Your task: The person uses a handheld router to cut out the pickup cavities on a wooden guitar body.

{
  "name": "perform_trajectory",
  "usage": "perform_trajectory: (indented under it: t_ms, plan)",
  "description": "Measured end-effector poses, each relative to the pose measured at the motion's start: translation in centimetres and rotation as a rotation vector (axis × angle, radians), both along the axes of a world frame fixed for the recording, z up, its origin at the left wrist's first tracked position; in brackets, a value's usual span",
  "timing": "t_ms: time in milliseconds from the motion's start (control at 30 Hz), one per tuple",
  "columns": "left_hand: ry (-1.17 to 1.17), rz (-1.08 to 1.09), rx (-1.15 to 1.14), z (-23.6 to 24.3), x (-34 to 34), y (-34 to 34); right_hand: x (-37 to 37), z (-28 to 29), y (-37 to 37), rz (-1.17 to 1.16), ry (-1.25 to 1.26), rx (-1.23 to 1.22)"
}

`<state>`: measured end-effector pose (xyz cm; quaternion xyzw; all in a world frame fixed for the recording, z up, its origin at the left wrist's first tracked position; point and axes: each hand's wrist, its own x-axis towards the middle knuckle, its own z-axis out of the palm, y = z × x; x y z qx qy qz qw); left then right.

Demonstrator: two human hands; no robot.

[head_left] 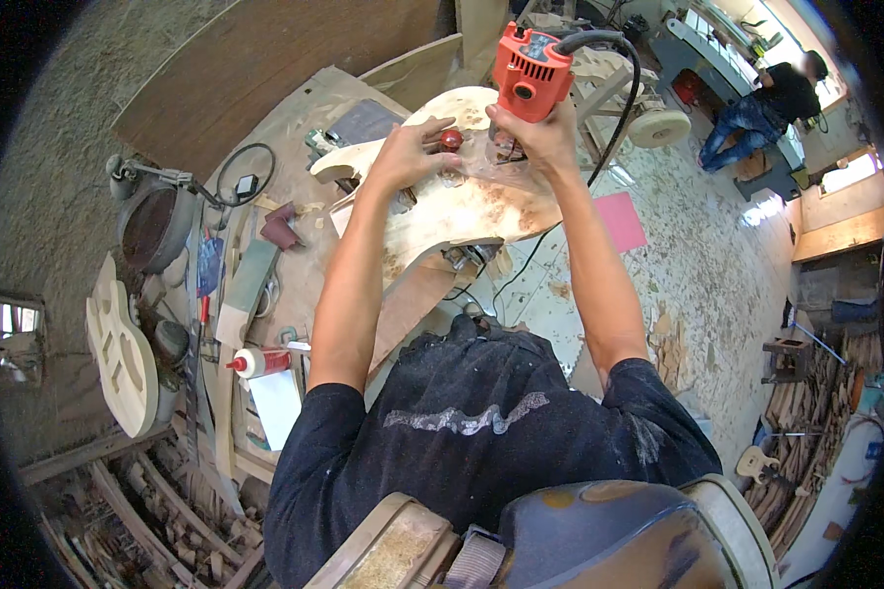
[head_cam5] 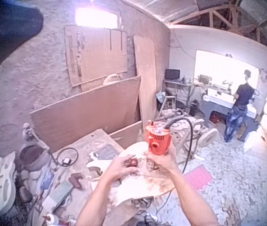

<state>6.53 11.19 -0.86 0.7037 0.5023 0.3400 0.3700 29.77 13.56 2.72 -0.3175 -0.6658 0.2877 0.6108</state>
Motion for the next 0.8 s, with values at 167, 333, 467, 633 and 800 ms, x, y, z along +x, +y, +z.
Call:
perform_trajectory:
  t_ms: [167, 333, 467, 633, 800]
  plan:
    - [0.01, 0.0, 0.046, -1.2, 0.2, 0.6, -0.2, 0.7, -0.8, 0.085, 0.107, -0.174]
    - [-0.014, 0.006, 0.062, -1.4, 0.6, 0.8, 0.6, 0.6, -0.1, 0.065, 0.07, -0.152]
    - [0.047, 0.029, 0.095, -0.5, 1.1, 0.3, 0.7, 0.9, -0.3, 0.029, 0.015, -0.138]
    - [0.135, 0.069, 0.177, -0.8, 1.1, 0.6, 0.3, 1.4, -0.4, 0.113, 0.087, -0.177]
    - [0.096, 0.064, 0.141, -0.8, 0.8, 0.8, -0.2, 1.4, 0.3, 0.179, 0.143, -0.169]
